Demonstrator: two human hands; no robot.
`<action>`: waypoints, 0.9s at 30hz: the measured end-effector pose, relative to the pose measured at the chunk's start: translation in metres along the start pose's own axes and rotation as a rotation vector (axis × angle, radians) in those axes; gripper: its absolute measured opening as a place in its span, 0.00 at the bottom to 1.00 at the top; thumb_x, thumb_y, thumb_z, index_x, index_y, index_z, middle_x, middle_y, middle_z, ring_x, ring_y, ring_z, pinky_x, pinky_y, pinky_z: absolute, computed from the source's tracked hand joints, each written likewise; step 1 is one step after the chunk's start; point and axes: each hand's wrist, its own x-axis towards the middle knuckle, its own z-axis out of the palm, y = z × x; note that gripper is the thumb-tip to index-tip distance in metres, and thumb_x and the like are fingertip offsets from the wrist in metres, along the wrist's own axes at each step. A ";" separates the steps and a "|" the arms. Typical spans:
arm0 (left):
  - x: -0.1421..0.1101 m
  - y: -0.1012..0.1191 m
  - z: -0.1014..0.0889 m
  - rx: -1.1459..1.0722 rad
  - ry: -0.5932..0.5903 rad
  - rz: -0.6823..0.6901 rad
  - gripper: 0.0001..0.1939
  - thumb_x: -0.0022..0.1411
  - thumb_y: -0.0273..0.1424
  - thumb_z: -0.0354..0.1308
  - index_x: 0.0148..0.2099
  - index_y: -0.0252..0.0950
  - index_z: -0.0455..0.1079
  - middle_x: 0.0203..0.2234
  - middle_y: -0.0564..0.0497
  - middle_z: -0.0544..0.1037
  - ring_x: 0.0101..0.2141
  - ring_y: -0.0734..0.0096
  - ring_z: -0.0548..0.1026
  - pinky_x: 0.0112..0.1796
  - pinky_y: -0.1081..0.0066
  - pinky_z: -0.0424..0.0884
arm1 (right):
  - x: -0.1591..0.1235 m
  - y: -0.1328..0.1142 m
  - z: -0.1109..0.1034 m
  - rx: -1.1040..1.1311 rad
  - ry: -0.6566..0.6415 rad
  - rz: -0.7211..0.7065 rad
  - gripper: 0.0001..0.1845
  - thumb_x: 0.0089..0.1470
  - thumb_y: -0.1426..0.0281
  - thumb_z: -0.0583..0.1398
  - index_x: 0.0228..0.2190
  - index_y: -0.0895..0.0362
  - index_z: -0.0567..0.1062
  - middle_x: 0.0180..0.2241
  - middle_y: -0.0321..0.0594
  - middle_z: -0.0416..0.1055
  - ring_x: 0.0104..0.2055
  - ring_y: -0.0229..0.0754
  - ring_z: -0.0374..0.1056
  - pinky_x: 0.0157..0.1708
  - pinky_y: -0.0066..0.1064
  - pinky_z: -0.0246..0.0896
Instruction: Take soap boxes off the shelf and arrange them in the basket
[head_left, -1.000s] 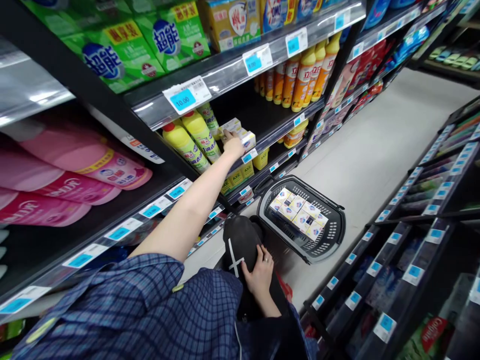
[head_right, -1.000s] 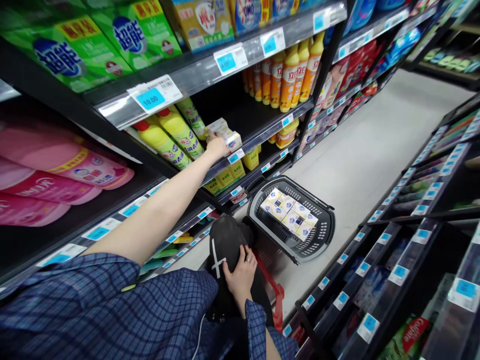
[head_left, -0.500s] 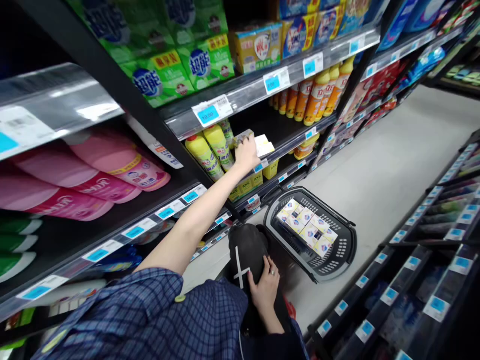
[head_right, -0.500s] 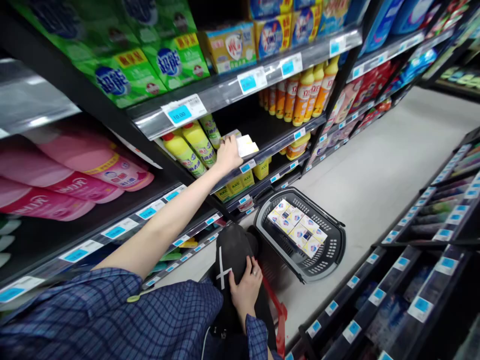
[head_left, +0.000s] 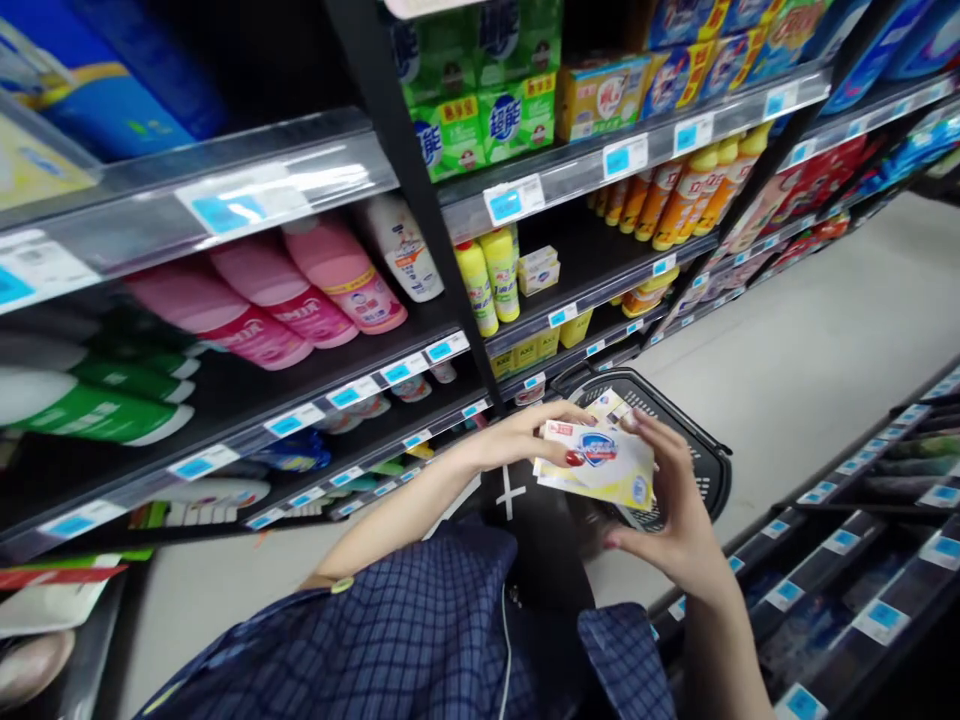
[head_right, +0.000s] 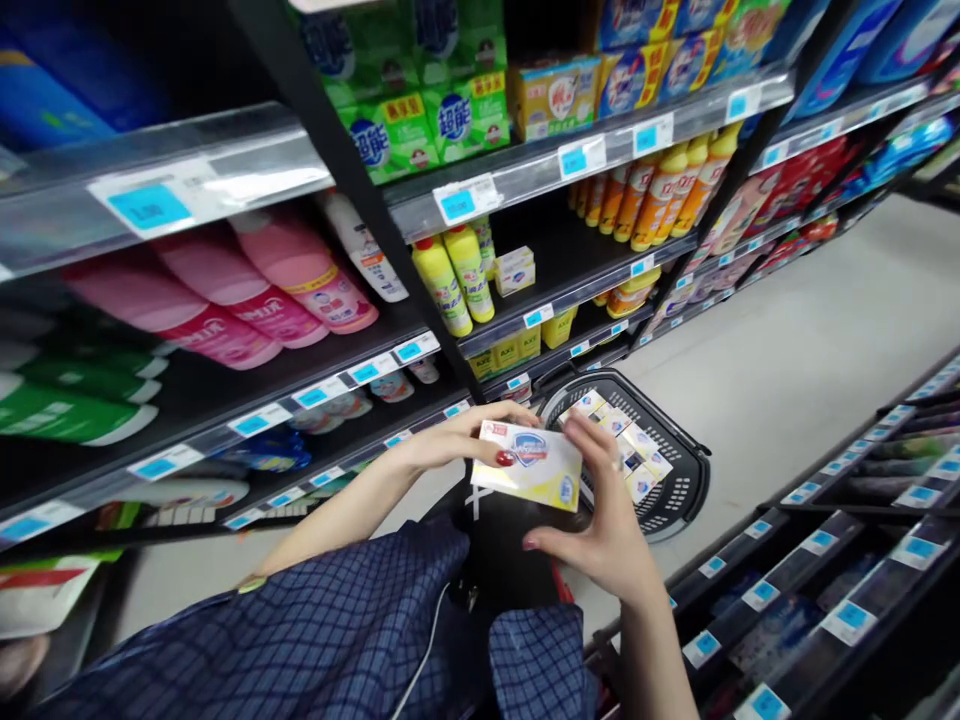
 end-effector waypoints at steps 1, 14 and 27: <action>-0.013 -0.001 0.007 0.001 0.008 0.022 0.26 0.48 0.34 0.68 0.50 0.38 0.71 0.48 0.47 0.74 0.49 0.58 0.72 0.48 0.64 0.67 | 0.002 -0.012 0.001 -0.073 -0.051 -0.051 0.43 0.42 0.56 0.71 0.57 0.47 0.64 0.59 0.47 0.61 0.62 0.56 0.57 0.58 0.52 0.59; -0.133 -0.043 0.063 -0.212 0.273 0.316 0.35 0.42 0.27 0.74 0.51 0.42 0.62 0.48 0.48 0.72 0.51 0.58 0.71 0.47 0.64 0.70 | -0.041 -0.076 0.052 -0.132 -0.165 -0.032 0.42 0.48 0.59 0.68 0.61 0.50 0.58 0.54 0.48 0.67 0.55 0.52 0.67 0.52 0.44 0.66; -0.160 -0.054 0.070 -0.371 0.258 0.246 0.35 0.43 0.27 0.74 0.52 0.41 0.63 0.47 0.49 0.75 0.46 0.61 0.75 0.41 0.69 0.74 | -0.066 -0.076 0.062 -0.031 -0.186 0.020 0.47 0.48 0.62 0.68 0.64 0.52 0.54 0.57 0.50 0.66 0.57 0.52 0.65 0.52 0.43 0.67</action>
